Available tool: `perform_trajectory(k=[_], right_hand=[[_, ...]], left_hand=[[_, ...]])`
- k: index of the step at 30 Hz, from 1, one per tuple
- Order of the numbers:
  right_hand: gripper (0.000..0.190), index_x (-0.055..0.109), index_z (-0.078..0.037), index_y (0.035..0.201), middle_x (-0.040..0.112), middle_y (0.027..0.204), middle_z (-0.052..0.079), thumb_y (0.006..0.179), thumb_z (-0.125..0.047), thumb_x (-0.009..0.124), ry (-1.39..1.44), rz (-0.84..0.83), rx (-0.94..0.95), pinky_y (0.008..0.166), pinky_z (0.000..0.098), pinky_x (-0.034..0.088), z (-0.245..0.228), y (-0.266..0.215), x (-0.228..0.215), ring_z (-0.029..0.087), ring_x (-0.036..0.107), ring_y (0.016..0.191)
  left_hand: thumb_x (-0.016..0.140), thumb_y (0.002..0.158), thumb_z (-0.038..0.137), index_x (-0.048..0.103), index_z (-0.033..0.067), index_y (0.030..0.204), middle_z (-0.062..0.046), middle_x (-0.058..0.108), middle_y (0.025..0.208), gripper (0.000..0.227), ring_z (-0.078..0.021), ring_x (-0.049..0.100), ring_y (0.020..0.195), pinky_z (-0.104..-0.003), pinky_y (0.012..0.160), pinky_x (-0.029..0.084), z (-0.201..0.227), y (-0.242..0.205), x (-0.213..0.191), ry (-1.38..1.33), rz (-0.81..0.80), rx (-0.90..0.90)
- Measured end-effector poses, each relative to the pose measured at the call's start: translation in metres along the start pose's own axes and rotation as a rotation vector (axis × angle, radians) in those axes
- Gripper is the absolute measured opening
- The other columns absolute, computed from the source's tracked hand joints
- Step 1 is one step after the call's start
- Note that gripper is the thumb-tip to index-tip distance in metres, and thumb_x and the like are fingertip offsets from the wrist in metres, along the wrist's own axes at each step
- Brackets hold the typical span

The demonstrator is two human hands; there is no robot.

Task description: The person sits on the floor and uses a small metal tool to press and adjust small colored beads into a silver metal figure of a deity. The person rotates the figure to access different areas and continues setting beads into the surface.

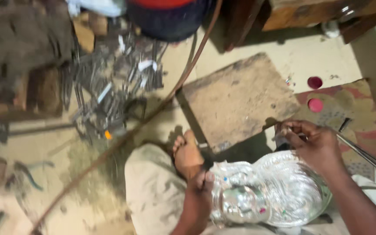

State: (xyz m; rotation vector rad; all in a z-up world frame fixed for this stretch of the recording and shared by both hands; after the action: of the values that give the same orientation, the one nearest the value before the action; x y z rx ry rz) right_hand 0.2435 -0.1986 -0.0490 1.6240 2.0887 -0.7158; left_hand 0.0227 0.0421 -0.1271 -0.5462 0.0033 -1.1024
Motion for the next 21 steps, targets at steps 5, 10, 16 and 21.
perform_trajectory(k=[5,10,16,21], right_hand=[[0.023,0.070,0.004,0.125,0.074,0.098,0.010,0.103,-0.002,0.065,0.141,0.146,-0.131,0.070,0.0243,0.053,-0.013,-0.015,0.005,0.010,0.067,0.081],[0.023,0.072,0.003,0.122,0.076,0.097,0.009,0.099,-0.003,0.074,-0.087,0.205,-0.185,0.068,0.0236,0.055,-0.058,-0.072,0.019,0.010,0.070,0.080],[0.035,0.078,-0.006,0.116,0.080,0.084,0.003,0.081,-0.010,0.082,-0.234,0.060,-0.030,0.066,0.0240,0.055,-0.084,-0.108,0.077,0.009,0.071,0.071],[0.036,0.081,-0.007,0.111,0.077,0.082,0.005,0.076,-0.011,0.087,-0.419,0.028,-0.193,0.066,0.0243,0.055,-0.131,-0.109,0.098,0.009,0.068,0.068]], left_hand=[[0.061,0.099,0.017,0.069,0.0008,0.110,-0.001,0.070,0.090,0.021,-0.0077,0.060,0.078,-0.026,0.071,0.051,-0.001,-0.012,-0.008,-0.064,-0.054,-0.101],[0.069,0.094,0.015,0.068,0.0015,0.111,-0.002,0.073,0.092,0.021,-0.0064,0.063,0.082,-0.025,0.075,0.054,0.015,-0.013,-0.007,-0.038,-0.103,-0.108],[0.078,0.091,0.013,0.069,-0.0008,0.106,-0.005,0.072,0.090,0.022,-0.0096,0.062,0.083,-0.028,0.078,0.054,0.029,-0.003,-0.019,0.079,-0.130,0.060],[0.076,0.089,0.013,0.069,0.0009,0.107,-0.005,0.074,0.090,0.023,-0.0095,0.064,0.082,-0.028,0.077,0.055,0.019,0.002,-0.022,-0.021,-0.150,-0.076]])
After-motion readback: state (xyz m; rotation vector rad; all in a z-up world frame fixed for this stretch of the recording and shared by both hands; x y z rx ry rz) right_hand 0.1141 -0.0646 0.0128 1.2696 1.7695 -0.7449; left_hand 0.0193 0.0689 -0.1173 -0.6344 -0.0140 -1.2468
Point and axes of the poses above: each hand's wrist, its own y-axis towards the middle knuckle, its own x-axis out of the palm, z = x × y, the point moved 8 cm from there along y, towards the middle knuckle
